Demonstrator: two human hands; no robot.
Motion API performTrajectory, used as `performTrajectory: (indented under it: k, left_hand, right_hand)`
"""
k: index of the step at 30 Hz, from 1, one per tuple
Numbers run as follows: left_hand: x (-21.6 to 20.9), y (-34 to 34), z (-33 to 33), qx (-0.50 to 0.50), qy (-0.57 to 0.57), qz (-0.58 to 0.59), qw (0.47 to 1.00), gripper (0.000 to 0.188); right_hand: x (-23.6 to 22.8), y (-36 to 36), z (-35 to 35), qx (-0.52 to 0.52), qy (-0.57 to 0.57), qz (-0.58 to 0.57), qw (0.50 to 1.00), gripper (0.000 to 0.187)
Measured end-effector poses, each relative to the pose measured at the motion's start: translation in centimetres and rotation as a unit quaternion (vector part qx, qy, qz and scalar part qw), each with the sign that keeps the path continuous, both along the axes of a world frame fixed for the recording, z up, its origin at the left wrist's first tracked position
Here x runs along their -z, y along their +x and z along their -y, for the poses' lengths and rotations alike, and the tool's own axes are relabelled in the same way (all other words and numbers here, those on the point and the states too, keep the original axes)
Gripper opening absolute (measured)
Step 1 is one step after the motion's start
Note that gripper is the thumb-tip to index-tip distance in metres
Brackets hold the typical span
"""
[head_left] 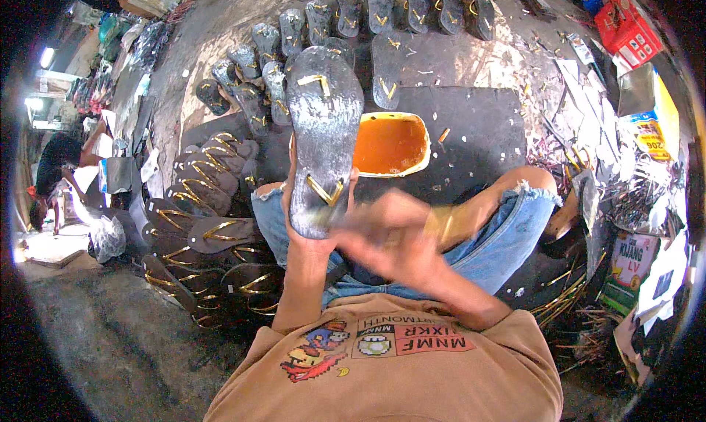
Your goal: The person sits on the floor and repeatedly picks up black flip-flops, dips a brush into a container of orange liquid, and paints the straps of the sandals. The person places the painted sandals in a row on the floor.
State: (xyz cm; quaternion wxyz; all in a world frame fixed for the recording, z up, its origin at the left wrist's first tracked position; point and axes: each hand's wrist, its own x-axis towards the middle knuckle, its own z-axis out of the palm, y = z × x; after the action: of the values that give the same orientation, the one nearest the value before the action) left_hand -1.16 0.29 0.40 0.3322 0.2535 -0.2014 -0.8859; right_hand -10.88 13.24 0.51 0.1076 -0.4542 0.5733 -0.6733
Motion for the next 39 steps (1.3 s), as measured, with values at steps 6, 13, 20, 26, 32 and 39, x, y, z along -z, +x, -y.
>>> performTrajectory:
  k: [6, 13, 20, 26, 32, 39]
  left_hand:
    - [0.4, 0.1, -0.9, 0.050, 0.028, -0.023, 0.998, 0.045]
    - [-0.9, -1.0, -1.4, 0.027, -0.155, 0.057, 0.986, 0.053]
    - [0.2, -1.1, -1.4, 0.014, -0.281, 0.124, 0.951, 0.046]
    - [-0.6, -2.5, -1.1, 0.056, 0.021, -0.071, 0.996, 0.057]
    - [0.7, -5.4, 1.7, 0.001, -0.339, 0.180, 0.923, 0.062]
    - [0.5, -19.1, 10.4, 0.081, -0.220, 0.146, 0.961, 0.031]
  right_hand:
    - [-5.3, -4.1, 1.9, 0.076, 0.114, 0.024, 0.990, 0.026]
    - [-3.4, -2.4, 0.3, 0.056, 0.171, 0.019, 0.984, 0.023]
    - [-1.2, -2.9, 0.3, 0.113, 0.116, 0.029, 0.986, 0.018]
    - [-1.1, -4.0, -1.0, 0.061, 0.130, 0.127, 0.981, 0.017]
    - [0.8, -2.3, -5.7, 0.007, -0.010, -0.043, 0.999, 0.017]
    - [3.0, -17.3, -10.5, 0.545, -0.059, 0.173, 0.818, 0.022]
